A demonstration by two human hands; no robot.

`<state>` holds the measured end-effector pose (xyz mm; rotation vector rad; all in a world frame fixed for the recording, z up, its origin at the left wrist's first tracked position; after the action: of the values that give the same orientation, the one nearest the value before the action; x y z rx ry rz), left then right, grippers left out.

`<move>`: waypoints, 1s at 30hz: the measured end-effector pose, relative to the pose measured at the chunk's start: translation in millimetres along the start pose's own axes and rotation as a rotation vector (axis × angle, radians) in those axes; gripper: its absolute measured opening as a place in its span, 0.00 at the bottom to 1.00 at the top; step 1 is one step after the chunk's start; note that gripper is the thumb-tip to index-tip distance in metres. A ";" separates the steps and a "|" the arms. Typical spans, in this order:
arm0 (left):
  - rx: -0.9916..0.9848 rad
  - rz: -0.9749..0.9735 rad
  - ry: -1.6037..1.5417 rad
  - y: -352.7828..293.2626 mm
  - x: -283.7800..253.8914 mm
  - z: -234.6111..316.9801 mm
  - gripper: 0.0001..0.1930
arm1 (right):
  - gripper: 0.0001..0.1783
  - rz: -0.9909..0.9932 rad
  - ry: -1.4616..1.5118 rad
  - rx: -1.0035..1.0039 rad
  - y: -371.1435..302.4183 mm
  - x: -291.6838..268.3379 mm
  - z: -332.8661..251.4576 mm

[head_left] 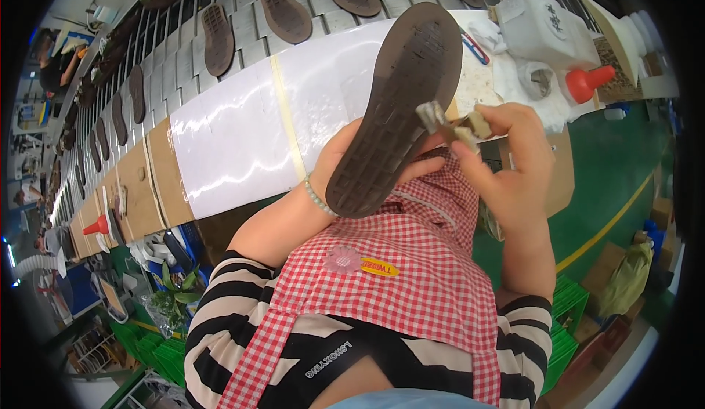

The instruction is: The worker is applying a substance, likely glue or primer, to the underside of shoe soles using a brush at a manufacturing station.

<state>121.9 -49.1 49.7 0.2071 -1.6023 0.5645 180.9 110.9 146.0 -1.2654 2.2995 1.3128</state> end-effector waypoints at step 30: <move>0.445 -0.165 0.074 12.3 -32.3 113.4 0.28 | 0.20 0.191 -0.773 -0.078 26.5 -83.9 183.5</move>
<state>20.3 -98.4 13.6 0.6369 -1.3563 0.7850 171.5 309.1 100.6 -0.4159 1.8357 1.5962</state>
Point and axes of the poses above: each hand's wrist, its own y-axis towards the middle knuckle, its own x-axis out of the palm, z = x × y, the point moved 5 cm from there along y, towards the middle knuckle, and after that the axes turned 11 degrees about z, right-handed, at the moved point
